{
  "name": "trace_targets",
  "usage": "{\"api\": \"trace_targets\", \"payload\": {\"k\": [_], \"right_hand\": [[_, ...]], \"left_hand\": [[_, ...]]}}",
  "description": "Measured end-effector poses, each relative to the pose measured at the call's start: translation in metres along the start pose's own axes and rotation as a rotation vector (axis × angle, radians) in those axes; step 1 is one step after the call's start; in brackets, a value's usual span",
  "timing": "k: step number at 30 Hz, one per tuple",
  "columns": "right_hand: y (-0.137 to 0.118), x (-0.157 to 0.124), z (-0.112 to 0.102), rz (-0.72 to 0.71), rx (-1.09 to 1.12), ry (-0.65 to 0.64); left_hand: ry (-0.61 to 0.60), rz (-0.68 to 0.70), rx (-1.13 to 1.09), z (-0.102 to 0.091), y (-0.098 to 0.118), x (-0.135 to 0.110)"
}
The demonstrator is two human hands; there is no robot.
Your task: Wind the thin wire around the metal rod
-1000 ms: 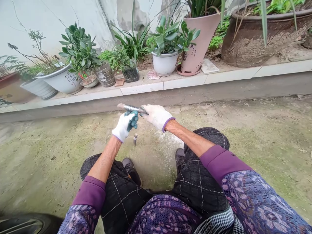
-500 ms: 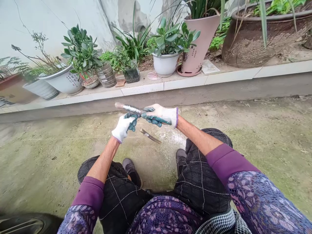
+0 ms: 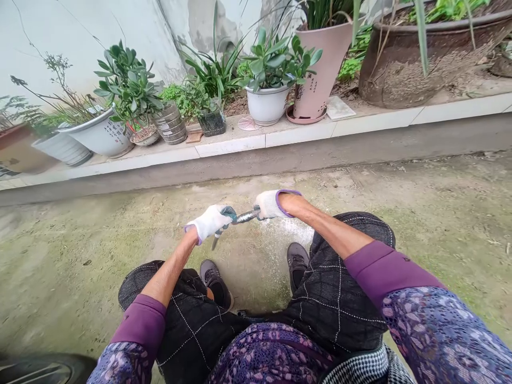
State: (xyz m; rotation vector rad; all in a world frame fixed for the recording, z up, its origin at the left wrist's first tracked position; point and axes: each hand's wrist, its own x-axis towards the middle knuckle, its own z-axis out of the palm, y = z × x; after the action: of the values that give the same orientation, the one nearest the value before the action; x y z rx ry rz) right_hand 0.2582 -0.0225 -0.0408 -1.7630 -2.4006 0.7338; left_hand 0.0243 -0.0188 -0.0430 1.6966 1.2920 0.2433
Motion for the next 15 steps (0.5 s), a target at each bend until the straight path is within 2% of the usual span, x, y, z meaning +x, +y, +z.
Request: {"api": "trace_targets", "payload": {"k": [3, 8, 11, 15], "right_hand": [[-0.002, 0.008, -0.006, 0.052, -0.104, -0.019], [-0.004, 0.013, -0.021, 0.083, -0.135, 0.172], [-0.01, 0.011, -0.027, 0.068, 0.02, 0.231], [-0.024, 0.002, -0.034, 0.143, 0.5, 0.217]], "left_hand": [[0.043, 0.005, -0.049, 0.002, 0.001, 0.005], [0.122, 0.072, -0.343, -0.004, 0.011, 0.007], [0.116, 0.119, -0.452, -0.008, 0.012, 0.004], [0.118, 0.155, -0.497, -0.012, 0.007, 0.004]]}}
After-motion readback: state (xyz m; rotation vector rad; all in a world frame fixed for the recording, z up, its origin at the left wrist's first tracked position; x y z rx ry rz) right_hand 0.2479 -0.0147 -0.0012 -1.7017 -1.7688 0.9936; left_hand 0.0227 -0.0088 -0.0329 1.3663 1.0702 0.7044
